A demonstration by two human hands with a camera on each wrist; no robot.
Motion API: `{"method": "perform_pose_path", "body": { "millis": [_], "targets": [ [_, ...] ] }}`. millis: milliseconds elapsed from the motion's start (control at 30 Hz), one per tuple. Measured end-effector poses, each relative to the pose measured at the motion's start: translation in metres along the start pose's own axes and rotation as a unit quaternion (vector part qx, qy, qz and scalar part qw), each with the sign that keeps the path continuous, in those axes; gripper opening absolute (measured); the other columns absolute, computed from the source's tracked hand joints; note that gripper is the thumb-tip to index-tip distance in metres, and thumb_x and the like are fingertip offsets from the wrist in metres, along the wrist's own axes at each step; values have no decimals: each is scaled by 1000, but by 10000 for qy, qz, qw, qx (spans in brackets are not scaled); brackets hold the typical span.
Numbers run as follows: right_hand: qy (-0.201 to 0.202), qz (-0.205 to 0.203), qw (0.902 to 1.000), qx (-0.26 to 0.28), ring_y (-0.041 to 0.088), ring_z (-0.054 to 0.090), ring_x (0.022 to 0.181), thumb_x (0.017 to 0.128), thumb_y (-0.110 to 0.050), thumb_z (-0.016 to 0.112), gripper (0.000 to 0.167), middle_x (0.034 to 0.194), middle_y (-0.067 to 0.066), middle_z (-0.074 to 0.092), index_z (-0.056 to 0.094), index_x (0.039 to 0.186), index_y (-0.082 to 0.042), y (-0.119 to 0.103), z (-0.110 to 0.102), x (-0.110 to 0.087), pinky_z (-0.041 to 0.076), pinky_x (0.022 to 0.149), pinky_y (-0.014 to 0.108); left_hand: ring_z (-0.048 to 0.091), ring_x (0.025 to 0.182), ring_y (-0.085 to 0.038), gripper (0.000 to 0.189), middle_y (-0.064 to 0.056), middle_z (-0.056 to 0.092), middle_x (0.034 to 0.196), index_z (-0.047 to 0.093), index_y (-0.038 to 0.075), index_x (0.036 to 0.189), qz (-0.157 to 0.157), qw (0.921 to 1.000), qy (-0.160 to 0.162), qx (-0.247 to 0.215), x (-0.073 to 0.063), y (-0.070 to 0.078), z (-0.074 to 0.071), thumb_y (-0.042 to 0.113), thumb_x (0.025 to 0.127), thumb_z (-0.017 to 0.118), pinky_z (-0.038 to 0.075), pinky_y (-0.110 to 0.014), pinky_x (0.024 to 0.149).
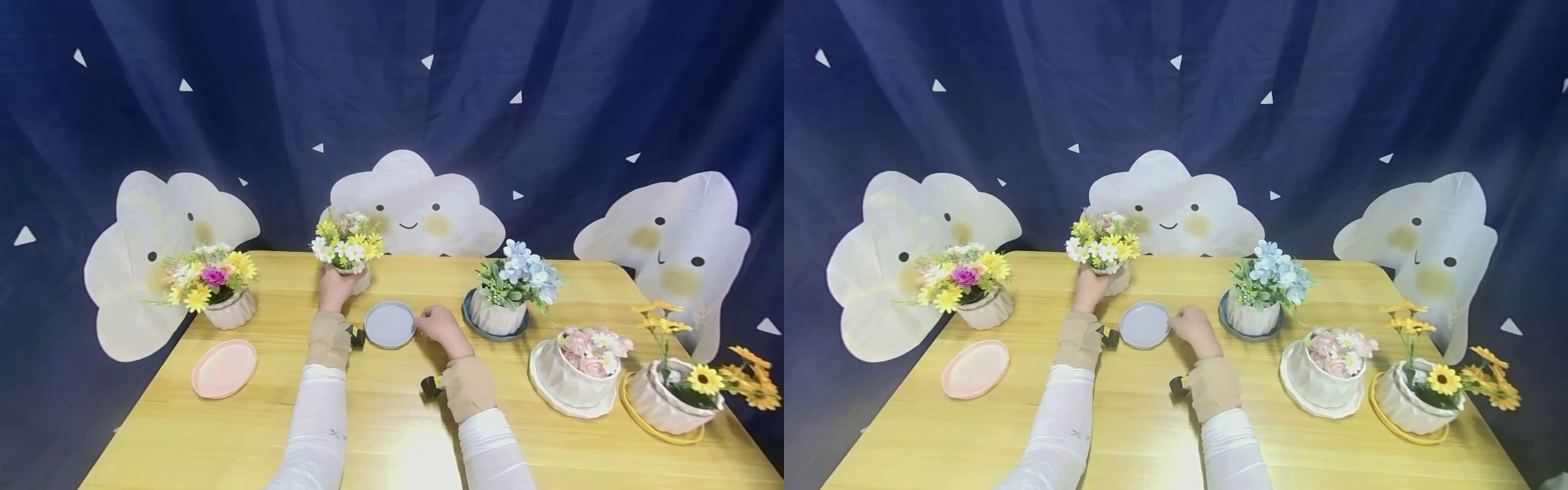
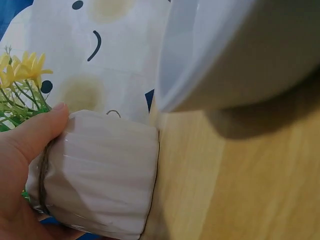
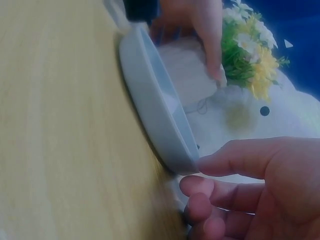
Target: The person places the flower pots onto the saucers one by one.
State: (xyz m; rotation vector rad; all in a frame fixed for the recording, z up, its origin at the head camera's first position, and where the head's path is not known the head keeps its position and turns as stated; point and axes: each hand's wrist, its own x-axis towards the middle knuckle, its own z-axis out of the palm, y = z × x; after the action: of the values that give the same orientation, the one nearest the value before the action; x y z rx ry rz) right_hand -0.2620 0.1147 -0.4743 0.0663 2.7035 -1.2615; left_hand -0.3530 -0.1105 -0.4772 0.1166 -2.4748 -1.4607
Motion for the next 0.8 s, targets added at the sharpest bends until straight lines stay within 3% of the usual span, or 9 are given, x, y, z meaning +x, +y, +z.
{"method": "perform_pose_path", "body": {
  "millis": [367, 800],
  "targets": [
    [61, 38, 10000, -27, 13, 49, 51, 87, -15, 60, 19, 57, 2, 55, 60, 70, -6, 1, 2, 1, 41, 48, 21, 44, 126, -40, 97, -28, 43, 137, 25, 6, 146, 257, 9990, 209, -286, 1, 1, -1, 32, 72, 83, 34, -44, 109],
    [80, 64, 9999, -79, 13, 50, 53, 87, -15, 60, 19, 58, 2, 56, 62, 72, -5, 0, 3, 0, 40, 47, 21, 48, 123, -37, 96, -22, 50, 135, 31, 3, 143, 785, 9956, 502, -140, 5, -3, -3, 24, 68, 86, 36, -42, 108]
  ]
}}
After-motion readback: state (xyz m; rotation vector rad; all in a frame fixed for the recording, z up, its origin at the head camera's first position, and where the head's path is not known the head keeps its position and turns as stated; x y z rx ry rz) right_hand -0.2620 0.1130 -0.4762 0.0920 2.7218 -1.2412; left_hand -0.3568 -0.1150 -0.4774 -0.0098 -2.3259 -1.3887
